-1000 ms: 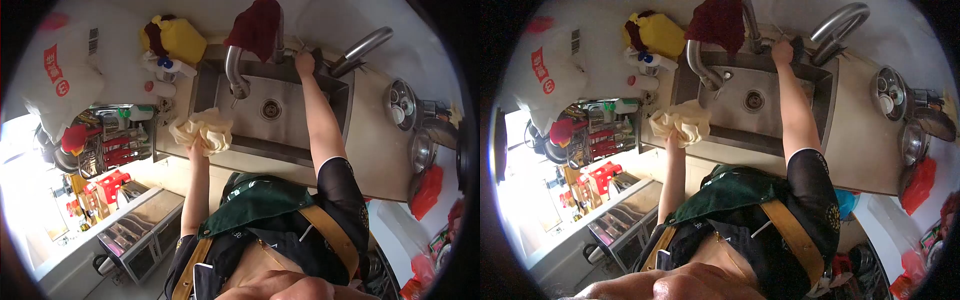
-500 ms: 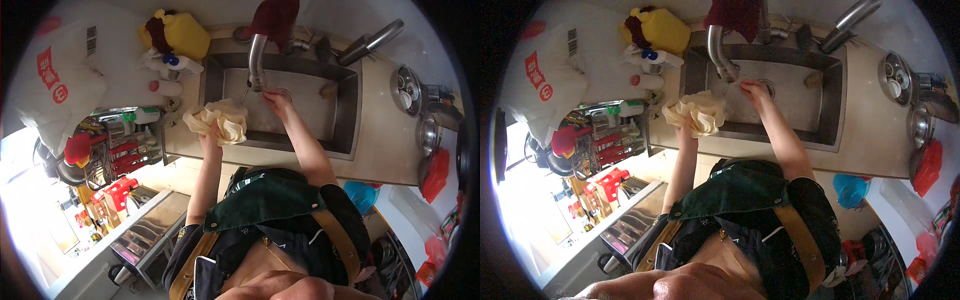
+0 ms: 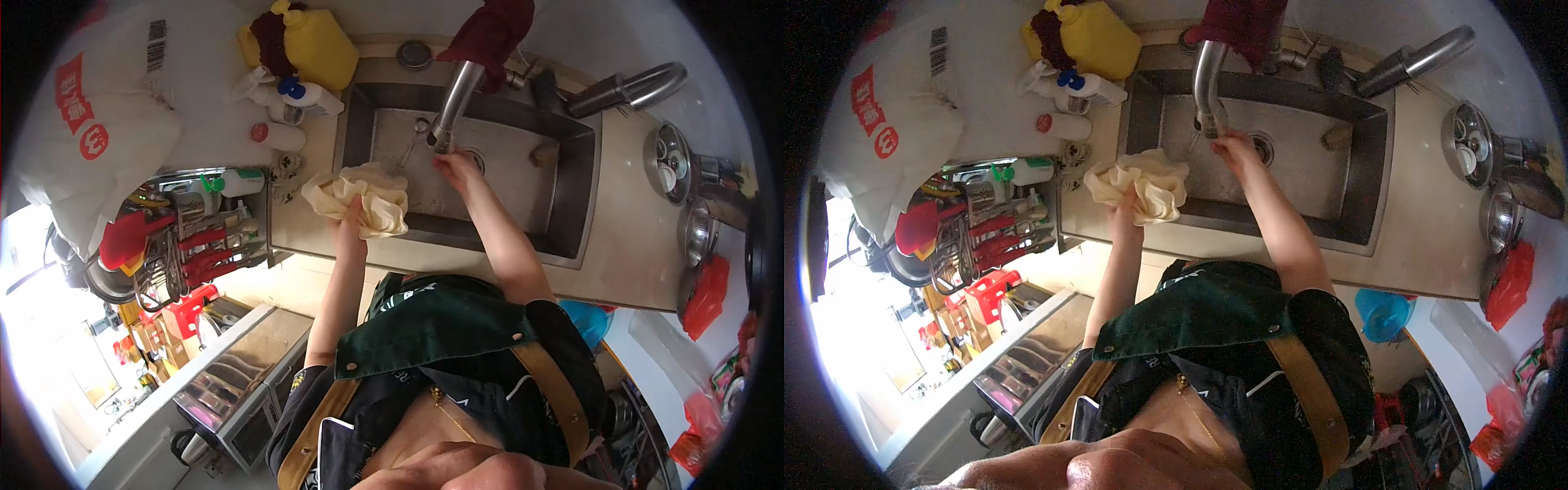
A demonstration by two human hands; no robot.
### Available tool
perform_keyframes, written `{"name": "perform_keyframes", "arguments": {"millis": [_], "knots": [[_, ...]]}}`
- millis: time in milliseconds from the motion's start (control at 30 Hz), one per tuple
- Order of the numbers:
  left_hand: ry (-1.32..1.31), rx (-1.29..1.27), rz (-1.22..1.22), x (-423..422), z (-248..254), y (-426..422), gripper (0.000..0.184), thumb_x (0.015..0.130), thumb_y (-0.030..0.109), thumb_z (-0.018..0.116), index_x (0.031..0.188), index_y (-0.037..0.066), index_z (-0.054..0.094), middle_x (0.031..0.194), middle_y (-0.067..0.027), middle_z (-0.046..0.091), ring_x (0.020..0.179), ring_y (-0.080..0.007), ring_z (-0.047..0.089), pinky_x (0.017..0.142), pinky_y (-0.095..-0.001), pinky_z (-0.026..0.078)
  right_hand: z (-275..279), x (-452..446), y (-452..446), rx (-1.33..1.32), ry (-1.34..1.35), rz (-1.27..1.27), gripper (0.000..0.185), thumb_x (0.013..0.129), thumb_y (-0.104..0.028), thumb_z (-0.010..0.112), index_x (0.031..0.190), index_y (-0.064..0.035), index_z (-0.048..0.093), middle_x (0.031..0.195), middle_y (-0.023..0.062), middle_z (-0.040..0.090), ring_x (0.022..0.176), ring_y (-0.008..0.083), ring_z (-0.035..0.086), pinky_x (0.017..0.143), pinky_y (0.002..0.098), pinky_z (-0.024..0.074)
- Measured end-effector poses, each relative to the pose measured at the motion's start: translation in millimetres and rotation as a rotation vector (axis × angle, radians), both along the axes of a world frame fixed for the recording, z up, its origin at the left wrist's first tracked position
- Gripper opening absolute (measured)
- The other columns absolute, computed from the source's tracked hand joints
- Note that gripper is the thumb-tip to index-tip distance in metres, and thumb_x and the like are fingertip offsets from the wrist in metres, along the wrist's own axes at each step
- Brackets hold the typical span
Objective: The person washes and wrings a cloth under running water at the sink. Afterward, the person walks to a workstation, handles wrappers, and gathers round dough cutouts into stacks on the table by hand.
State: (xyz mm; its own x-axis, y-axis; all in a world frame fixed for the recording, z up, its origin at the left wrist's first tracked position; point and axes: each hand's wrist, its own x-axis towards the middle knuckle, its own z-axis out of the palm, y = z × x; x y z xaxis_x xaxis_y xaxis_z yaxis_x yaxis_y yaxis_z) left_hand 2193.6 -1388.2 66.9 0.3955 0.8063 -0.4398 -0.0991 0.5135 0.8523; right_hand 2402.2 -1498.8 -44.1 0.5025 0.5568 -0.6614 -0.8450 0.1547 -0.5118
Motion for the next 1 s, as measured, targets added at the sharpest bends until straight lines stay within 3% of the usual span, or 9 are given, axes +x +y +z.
{"name": "perform_keyframes", "arguments": {"millis": [167,233,433,667,867,900,933,1000], "knots": [[0.02,-0.038,0.01,4,-2,-2,0.045,0.075,0.004,0.061,0.115,0.0,0.04,0.108,-0.0098,0.05,0.097,-0.0186,0.051,0.08,-0.0289,0.044,10,-1,9,-0.018,-0.017,0.037,0.023,0.073,0.006,0.055,0.094,0.0059,0.047,0.085,0.0123,0.052,0.075,0.0236,0.057,0.068,0.0307,0.0508],[0.022,-0.076,0.027,2,-8,-2,0.046,0.075,0.005,0.061,0.115,0.0,0.039,0.108,-0.01,0.05,0.097,-0.0187,0.051,0.081,-0.0291,0.044,8,-3,7,0.09,-0.01,0.059,0.018,0.073,0.001,0.059,0.089,0.002,0.052,0.083,0.0106,0.056,0.073,0.0196,0.057,0.069,0.0326,0.0495],[0.024,-0.068,0.006,3,-12,-8,0.05,0.075,0.005,0.062,0.118,0.001,0.036,0.11,-0.0099,0.048,0.098,-0.0196,0.05,0.083,-0.0296,0.043,7,-9,-6,0.229,0.082,0.075,0.011,0.074,-0.001,0.059,0.084,0.0007,0.054,0.077,0.0105,0.058,0.072,0.0201,0.059,0.07,0.0332,0.05],[0.063,-0.02,-0.01,8,-15,-14,0.046,0.077,0.004,0.059,0.118,0.002,0.037,0.11,-0.0098,0.049,0.098,-0.0197,0.052,0.08,-0.0301,0.045,15,-8,-17,0.106,0.014,0.056,0.009,0.077,-0.004,0.056,0.081,0.0027,0.053,0.078,0.0123,0.058,0.071,0.0217,0.059,0.071,0.0324,0.0507],[-0.039,-0.104,-0.116,36,-9,-16,0.046,0.076,0.003,0.06,0.117,0.003,0.039,0.109,-0.008,0.049,0.099,-0.0186,0.05,0.084,-0.0296,0.043,7,-5,-13,0.093,0.014,0.082,0.02,0.078,-0.01,0.057,0.093,0.0026,0.052,0.086,0.0127,0.058,0.078,0.0228,0.058,0.072,0.0338,0.0496],[-0.044,-0.154,-0.159,46,-9,-17,0.045,0.076,0.004,0.06,0.117,0.003,0.039,0.109,-0.0077,0.05,0.1,-0.0177,0.05,0.084,-0.0291,0.043,-4,-6,-10,-0.012,-0.041,0.149,0.026,0.078,-0.012,0.058,0.098,0.0022,0.05,0.09,0.0123,0.058,0.08,0.0221,0.058,0.072,0.0337,0.049],[-0.045,-0.152,-0.163,54,-14,-16,0.045,0.076,0.004,0.06,0.117,0.003,0.039,0.109,-0.0077,0.05,0.1,-0.0177,0.05,0.084,-0.0291,0.043,0,-7,-6,-0.119,-0.096,0.212,0.032,0.077,-0.014,0.058,0.103,0.0018,0.049,0.093,0.0119,0.057,0.082,0.0213,0.058,0.073,0.0335,0.0483],[0.057,-0.162,-0.287,75,-29,-13,0.043,0.08,0.01,0.058,0.117,0.003,0.038,0.111,-0.0077,0.05,0.097,-0.018,0.052,0.081,-0.0291,0.045,25,-6,-7,-0.075,-0.055,0.25,0.039,0.076,-0.016,0.06,0.108,0.0013,0.046,0.096,0.011,0.056,0.082,0.0198,0.058,0.072,0.0318,0.0481]]}}
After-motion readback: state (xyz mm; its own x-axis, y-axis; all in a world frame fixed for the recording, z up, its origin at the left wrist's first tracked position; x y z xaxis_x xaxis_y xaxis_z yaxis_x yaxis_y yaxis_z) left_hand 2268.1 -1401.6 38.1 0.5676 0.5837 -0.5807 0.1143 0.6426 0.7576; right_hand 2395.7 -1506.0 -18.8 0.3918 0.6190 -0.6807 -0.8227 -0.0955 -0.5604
